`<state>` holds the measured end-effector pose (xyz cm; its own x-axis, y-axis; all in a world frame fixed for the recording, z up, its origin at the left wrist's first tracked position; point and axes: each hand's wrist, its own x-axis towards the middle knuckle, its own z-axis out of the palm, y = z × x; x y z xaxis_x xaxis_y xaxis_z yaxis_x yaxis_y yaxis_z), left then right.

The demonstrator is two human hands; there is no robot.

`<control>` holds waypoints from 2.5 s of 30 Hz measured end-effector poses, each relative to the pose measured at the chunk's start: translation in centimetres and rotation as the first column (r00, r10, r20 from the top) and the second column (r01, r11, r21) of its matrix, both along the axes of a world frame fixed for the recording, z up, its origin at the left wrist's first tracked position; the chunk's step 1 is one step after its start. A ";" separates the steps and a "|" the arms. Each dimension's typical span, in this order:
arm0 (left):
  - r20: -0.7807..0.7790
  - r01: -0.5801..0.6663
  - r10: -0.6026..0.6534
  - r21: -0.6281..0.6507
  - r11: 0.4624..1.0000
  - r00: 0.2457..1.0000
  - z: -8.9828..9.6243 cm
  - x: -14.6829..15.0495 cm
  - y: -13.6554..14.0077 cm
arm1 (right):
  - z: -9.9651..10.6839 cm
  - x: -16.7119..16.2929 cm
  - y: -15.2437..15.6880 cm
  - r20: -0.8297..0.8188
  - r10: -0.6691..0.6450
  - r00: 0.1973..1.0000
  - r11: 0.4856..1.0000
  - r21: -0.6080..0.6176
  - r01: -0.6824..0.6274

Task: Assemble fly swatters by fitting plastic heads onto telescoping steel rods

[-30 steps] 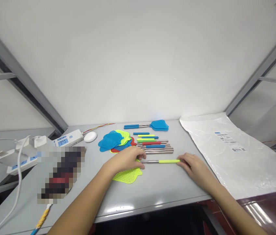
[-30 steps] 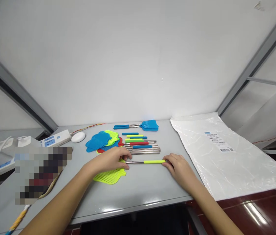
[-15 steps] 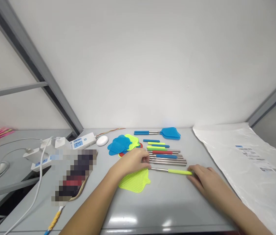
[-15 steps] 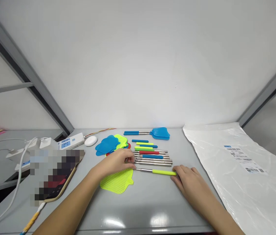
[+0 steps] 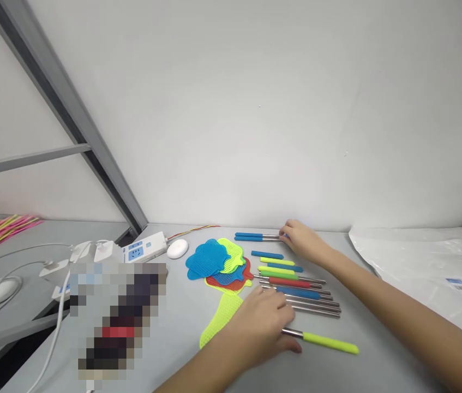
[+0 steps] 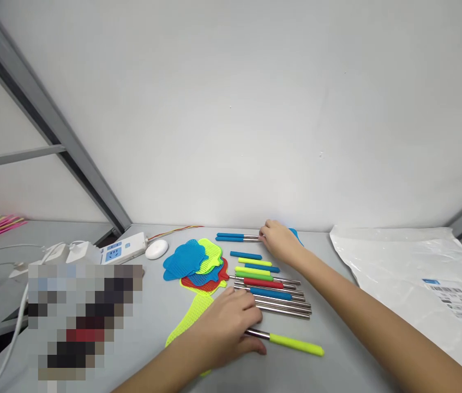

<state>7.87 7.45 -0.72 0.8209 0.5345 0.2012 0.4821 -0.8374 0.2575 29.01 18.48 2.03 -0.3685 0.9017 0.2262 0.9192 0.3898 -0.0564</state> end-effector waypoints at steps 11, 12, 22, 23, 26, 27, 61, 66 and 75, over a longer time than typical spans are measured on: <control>0.044 -0.094 0.090 0.114 0.989 0.995 -1.5 0.2 1.2 | -1.9 1.0 2.7 0.015 0.039 0.999 0.999 -0.017 -0.038; 0.048 -0.099 0.094 0.118 0.988 0.994 -1.5 0.2 1.2 | -1.7 1.0 2.3 0.009 0.032 0.999 0.999 0.003 -0.032; 0.303 -0.192 0.157 0.090 0.977 0.940 0.9 -1.0 2.1 | -0.2 1.8 -4.6 -0.059 0.077 0.995 0.975 0.211 -0.063; 0.366 -0.299 0.226 0.155 0.942 0.903 1.6 -1.6 2.5 | -0.2 1.9 -5.4 -0.075 0.094 0.993 0.976 0.205 -0.077; 0.391 -0.571 0.451 0.283 0.770 0.802 3.6 -3.3 4.0 | 0.3 1.9 -7.7 -0.117 0.139 0.983 0.981 0.154 -0.121; 0.325 -0.554 0.465 0.282 0.783 0.823 3.9 -3.8 4.4 | 0.5 1.8 -8.4 -0.117 0.152 0.981 0.981 0.136 -0.136; 0.251 -0.012 0.205 -0.607 0.795 0.946 5.7 -3.9 2.4 | 3.1 3.3 -13.1 -0.042 0.278 0.960 0.960 0.054 -0.276; 0.240 -0.017 0.210 -0.619 0.785 0.948 5.9 -3.8 2.1 | 3.0 3.6 -13.1 -0.049 0.268 0.962 0.963 0.003 -0.268; 0.268 -0.088 0.317 -0.621 0.779 0.910 5.5 -2.9 1.6 | 3.3 2.7 -13.6 0.025 0.269 0.963 0.961 0.056 -0.270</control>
